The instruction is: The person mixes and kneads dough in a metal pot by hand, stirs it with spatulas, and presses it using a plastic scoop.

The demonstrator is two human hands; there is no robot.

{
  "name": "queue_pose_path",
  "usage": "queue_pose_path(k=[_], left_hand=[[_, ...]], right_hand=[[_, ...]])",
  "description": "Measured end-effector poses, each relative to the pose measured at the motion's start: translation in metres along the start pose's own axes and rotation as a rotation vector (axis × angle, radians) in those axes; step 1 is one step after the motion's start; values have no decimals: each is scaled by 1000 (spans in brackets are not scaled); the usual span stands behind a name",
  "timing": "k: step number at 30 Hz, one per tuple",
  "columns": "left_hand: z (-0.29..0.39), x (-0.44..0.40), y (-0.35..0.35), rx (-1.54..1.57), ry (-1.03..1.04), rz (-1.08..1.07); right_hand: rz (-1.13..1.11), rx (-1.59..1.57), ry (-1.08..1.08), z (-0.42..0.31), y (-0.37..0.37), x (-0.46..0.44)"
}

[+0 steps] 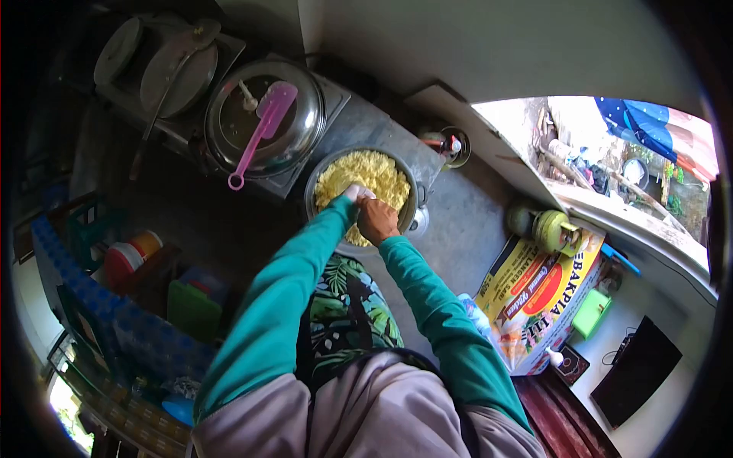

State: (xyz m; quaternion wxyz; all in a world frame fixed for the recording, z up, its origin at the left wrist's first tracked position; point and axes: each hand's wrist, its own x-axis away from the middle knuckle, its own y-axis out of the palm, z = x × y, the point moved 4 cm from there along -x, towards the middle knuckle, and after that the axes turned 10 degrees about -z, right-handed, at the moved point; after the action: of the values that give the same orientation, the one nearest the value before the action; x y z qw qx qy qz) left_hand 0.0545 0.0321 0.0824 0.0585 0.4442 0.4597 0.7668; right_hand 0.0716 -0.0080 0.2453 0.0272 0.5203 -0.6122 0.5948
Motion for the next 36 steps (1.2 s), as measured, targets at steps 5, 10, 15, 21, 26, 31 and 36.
queue_pose_path(k=[5, 10, 15, 21, 26, 31, 36], left_hand=[[-40, -13, -21, -184, -126, 143], [-41, -7, 7, 219, 138, 260], [-20, 47, 57, 624, 479, -125], [-38, 3, -18, 23, 9, 17], [-54, -6, -7, -2, -22, 159], [-61, 47, 76, 527, 237, 84], [-84, 22, 54, 435, 244, -62]], right_hand=[[118, -582, 276, -1, 78, 38], [-15, -236, 110, 18, 20, 39], [-12, 270, -241, -25, -39, 45], [-90, -2, 11, -13, 17, 14], [196, -369, 157, 15, 63, 44], [-111, 100, -26, 6, -23, 87], [27, 130, -50, 17, 32, 60]])
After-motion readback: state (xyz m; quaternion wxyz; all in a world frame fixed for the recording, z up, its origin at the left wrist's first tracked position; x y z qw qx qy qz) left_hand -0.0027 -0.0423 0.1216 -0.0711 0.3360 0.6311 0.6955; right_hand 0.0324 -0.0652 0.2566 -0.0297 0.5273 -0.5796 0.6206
